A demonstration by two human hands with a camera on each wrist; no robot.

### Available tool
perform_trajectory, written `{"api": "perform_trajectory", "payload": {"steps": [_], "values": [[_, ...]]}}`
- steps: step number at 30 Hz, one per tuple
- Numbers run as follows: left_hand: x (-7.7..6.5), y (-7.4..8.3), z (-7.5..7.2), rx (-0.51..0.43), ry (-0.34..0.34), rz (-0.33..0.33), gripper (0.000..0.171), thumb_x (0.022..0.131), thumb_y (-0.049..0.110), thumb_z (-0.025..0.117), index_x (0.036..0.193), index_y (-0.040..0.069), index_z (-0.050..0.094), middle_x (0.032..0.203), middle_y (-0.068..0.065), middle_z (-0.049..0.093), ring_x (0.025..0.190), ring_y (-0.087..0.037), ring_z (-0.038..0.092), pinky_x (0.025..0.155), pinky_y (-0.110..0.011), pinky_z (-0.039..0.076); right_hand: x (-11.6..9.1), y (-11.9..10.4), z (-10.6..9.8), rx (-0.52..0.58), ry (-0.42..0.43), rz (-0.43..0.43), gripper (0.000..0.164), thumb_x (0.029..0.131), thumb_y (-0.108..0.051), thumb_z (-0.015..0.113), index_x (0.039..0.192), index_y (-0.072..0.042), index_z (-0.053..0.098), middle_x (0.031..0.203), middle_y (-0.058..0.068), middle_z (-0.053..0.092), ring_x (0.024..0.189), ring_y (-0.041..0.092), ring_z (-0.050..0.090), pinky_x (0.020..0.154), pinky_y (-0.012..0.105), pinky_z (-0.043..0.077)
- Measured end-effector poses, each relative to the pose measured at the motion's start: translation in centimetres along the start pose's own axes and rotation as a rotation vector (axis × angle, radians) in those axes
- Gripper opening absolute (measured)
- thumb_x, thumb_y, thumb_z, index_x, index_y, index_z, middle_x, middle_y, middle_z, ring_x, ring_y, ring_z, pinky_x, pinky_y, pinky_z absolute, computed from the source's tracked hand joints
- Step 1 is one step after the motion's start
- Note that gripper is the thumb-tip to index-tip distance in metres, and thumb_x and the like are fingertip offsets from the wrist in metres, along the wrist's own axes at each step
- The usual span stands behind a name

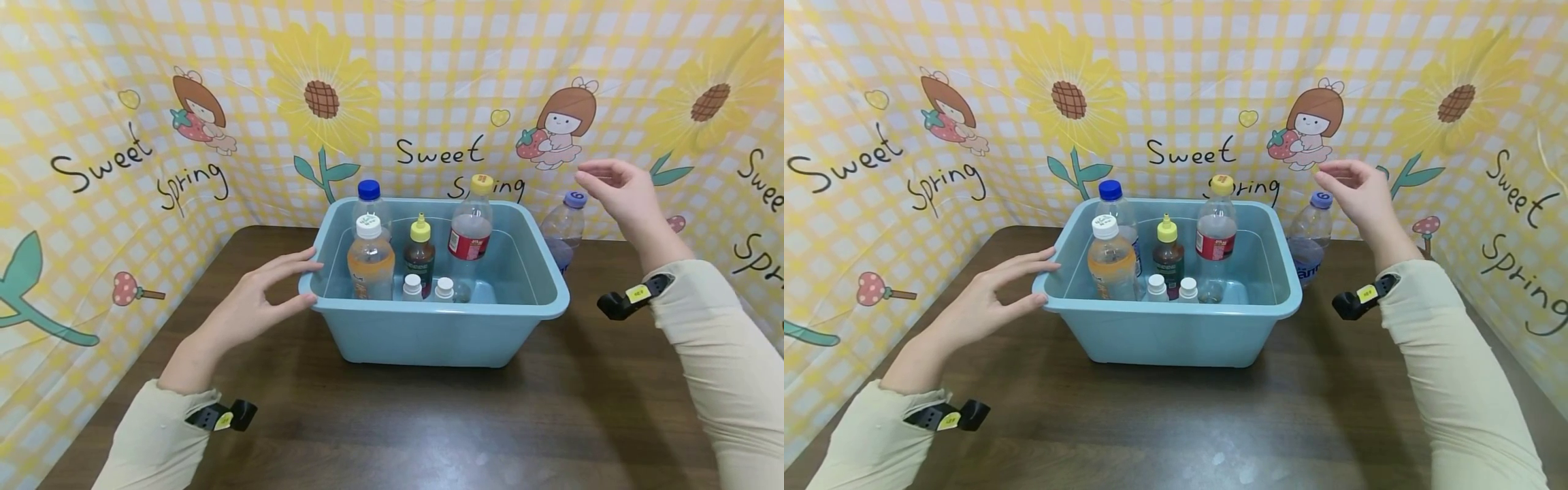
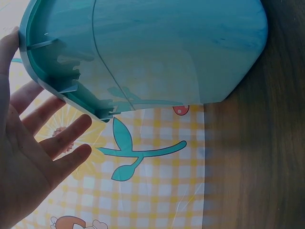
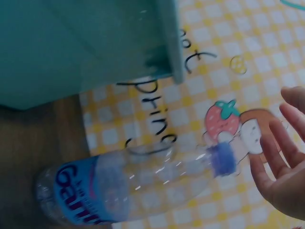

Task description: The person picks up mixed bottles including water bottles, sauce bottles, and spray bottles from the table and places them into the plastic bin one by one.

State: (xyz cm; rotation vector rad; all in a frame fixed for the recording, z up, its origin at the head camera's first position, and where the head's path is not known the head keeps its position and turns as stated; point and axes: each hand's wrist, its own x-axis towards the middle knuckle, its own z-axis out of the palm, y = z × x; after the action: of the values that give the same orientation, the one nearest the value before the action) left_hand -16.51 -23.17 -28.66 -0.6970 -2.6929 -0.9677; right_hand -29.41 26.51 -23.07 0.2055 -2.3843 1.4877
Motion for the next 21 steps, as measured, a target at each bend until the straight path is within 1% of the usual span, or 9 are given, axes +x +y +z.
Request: {"api": "perform_trajectory", "payload": {"steps": [2, 5, 8, 10, 13, 15, 17, 19, 21], "values": [[0.0, 0.0, 0.0, 0.0, 0.001, -0.001, 0.043, 0.088, 0.027, 0.065, 0.128, 0.019, 0.056, 0.146, -0.004, 0.042, 0.135, -0.03, 0.038, 0.103, -0.057, 0.035, -0.1, 0.7, 0.0, -0.04, 0.024, 0.051, 0.031, 0.087, -0.038, 0.064, 0.115, -0.025, 0.062, 0.093, -0.03, 0.054, 0.091, -0.01, 0.05, 0.082, 0.016, 0.04], [0.0, -0.1, 0.0, -0.001, 0.001, 0.001, 0.043, 0.088, 0.027, 0.065, 0.129, 0.019, 0.056, 0.146, -0.004, 0.042, 0.135, -0.031, 0.038, 0.103, -0.057, 0.035, -0.3, 1.4, 0.1, -0.088, 0.039, 0.115, 0.046, 0.086, -0.046, 0.062, 0.125, -0.023, 0.056, 0.099, -0.028, 0.051, 0.102, -0.003, 0.05, 0.096, 0.029, 0.04], [0.0, -0.1, 0.0, 0.001, 0.004, 0.0, 0.043, 0.088, 0.027, 0.065, 0.129, 0.019, 0.056, 0.146, -0.003, 0.042, 0.135, -0.03, 0.038, 0.103, -0.056, 0.035, -0.4, 2.1, 0.3, -0.103, 0.045, 0.153, 0.054, 0.086, -0.048, 0.06, 0.132, -0.022, 0.051, 0.117, -0.013, 0.054, 0.117, 0.011, 0.049, 0.107, 0.041, 0.036], [0.0, -0.2, 0.1, 0.003, 0.005, 0.0, 0.043, 0.088, 0.027, 0.065, 0.129, 0.019, 0.056, 0.146, -0.002, 0.042, 0.135, -0.029, 0.038, 0.103, -0.056, 0.035, -0.4, 2.5, 0.5, -0.106, 0.046, 0.159, 0.054, 0.086, -0.048, 0.059, 0.132, -0.022, 0.05, 0.126, -0.004, 0.052, 0.122, 0.016, 0.047, 0.108, 0.043, 0.036], [0.1, -0.2, 0.1, 0.005, 0.009, -0.002, 0.043, 0.087, 0.027, 0.066, 0.128, 0.018, 0.056, 0.146, -0.002, 0.042, 0.135, -0.029, 0.038, 0.103, -0.055, 0.035, -0.5, 3.2, 0.7, -0.093, 0.045, 0.156, 0.047, 0.086, -0.046, 0.06, 0.128, -0.026, 0.051, 0.126, -0.003, 0.052, 0.119, 0.014, 0.048, 0.106, 0.042, 0.037], [0.1, -0.2, 0.1, 0.005, 0.005, -0.002, 0.043, 0.088, 0.028, 0.065, 0.129, 0.018, 0.056, 0.146, -0.002, 0.042, 0.135, -0.029, 0.038, 0.103, -0.056, 0.035, -0.5, 3.5, 0.9, -0.08, 0.041, 0.159, 0.047, 0.086, -0.045, 0.061, 0.127, -0.024, 0.051, 0.126, -0.004, 0.05, 0.119, 0.014, 0.049, 0.106, 0.042, 0.038], [0.0, -0.2, 0.1, 0.005, 0.001, -0.002, 0.043, 0.088, 0.028, 0.065, 0.129, 0.019, 0.055, 0.147, -0.002, 0.042, 0.136, -0.03, 0.038, 0.103, -0.056, 0.035, -0.5, 3.8, 1.1, -0.082, 0.038, 0.174, 0.051, 0.086, -0.046, 0.061, 0.129, -0.022, 0.05, 0.128, -0.003, 0.048, 0.124, 0.019, 0.048, 0.106, 0.044, 0.038], [0.0, -0.2, 0.1, 0.007, 0.0, -0.004, 0.043, 0.088, 0.028, 0.065, 0.129, 0.019, 0.055, 0.147, -0.002, 0.042, 0.136, -0.03, 0.038, 0.103, -0.056, 0.035, -0.4, 4.1, 1.4, -0.086, 0.032, 0.194, 0.059, 0.085, -0.048, 0.061, 0.133, -0.016, 0.047, 0.136, 0.006, 0.043, 0.13, 0.027, 0.044, 0.108, 0.047, 0.037], [0.0, -0.3, 0.1, 0.009, -0.001, -0.004, 0.043, 0.088, 0.028, 0.065, 0.129, 0.019, 0.055, 0.147, -0.002, 0.042, 0.136, -0.03, 0.038, 0.103, -0.057, 0.035, -0.4, 4.3, 1.6, -0.093, 0.033, 0.209, 0.066, 0.085, -0.049, 0.061, 0.136, -0.011, 0.044, 0.135, 0.006, 0.043, 0.132, 0.033, 0.042, 0.108, 0.048, 0.036]]}}
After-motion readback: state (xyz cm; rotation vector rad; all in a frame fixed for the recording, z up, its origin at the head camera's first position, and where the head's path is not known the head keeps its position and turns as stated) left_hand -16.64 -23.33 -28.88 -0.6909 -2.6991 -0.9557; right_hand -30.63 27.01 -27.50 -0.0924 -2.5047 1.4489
